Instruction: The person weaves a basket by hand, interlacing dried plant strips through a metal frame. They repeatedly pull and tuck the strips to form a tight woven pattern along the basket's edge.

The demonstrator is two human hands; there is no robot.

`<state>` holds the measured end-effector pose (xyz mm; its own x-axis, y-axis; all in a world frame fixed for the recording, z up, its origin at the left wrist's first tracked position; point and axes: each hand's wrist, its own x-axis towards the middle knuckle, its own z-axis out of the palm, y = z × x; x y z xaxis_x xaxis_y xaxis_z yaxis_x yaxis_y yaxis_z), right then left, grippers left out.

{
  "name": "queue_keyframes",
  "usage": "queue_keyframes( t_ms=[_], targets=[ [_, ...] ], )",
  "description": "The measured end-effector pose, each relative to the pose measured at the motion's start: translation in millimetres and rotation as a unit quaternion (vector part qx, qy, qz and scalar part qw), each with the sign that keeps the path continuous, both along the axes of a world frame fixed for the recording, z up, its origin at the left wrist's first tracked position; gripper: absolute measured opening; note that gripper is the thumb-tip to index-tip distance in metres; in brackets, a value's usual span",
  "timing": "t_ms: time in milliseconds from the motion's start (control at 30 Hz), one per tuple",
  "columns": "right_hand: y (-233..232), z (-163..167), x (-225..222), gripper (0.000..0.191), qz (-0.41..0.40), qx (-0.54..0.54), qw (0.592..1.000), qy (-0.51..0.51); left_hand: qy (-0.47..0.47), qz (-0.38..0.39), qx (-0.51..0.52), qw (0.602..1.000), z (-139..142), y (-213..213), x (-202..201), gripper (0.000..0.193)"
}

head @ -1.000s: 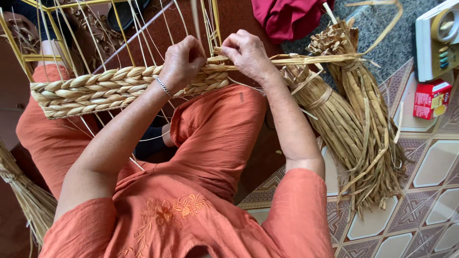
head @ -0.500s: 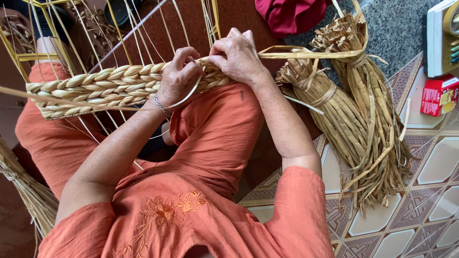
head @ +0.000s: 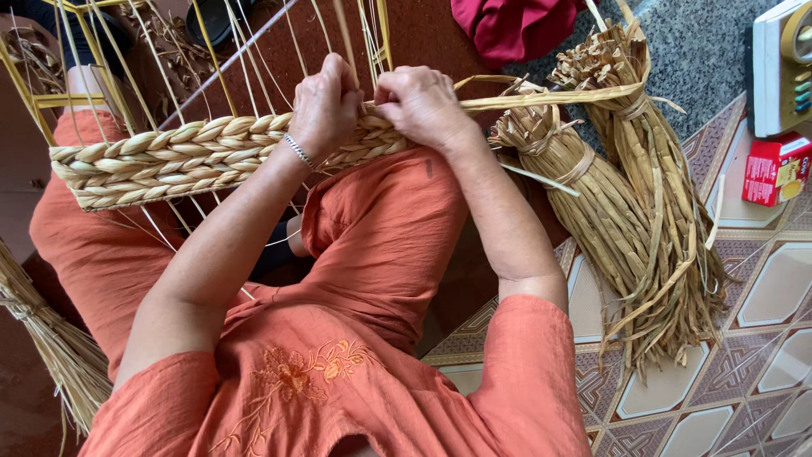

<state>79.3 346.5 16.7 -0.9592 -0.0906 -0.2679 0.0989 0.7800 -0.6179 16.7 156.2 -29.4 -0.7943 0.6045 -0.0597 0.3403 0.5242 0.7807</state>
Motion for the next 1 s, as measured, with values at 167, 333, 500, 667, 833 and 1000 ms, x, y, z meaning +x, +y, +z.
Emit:
queue_keyframes(
  t_ms=[167, 333, 500, 667, 833, 1000],
  targets=[
    [27, 27, 26, 0.01, -0.044, 0.089, 0.978, 0.182, 0.02, 0.037, -0.005, 0.999, -1, 8, 0, 0.038],
    [27, 23, 52, 0.018, -0.016, 0.116, 0.984, 0.134, 0.0, 0.041, 0.014, 0.999, 2, 6, 5, 0.052],
    [28, 25, 51, 0.024, 0.016, 0.135, 0.967, 0.215, -0.008, 0.034, 0.0, 0.999, 1, 6, -1, 0.041],
    [54, 67, 57, 0.02, -0.098, 0.012, 0.994, -0.043, -0.01, 0.036, 0.012, 0.999, 1, 5, -2, 0.029],
    [78, 123, 69, 0.018, -0.08, 0.128, 0.988, 0.022, 0.082, 0.002, -0.048, 0.995, -6, 12, 6, 0.021],
    [97, 167, 76, 0.025, -0.119, 0.254, 0.96, -0.023, 0.163, -0.11, -0.029, 0.98, -10, 20, 10, 0.021]
  ],
)
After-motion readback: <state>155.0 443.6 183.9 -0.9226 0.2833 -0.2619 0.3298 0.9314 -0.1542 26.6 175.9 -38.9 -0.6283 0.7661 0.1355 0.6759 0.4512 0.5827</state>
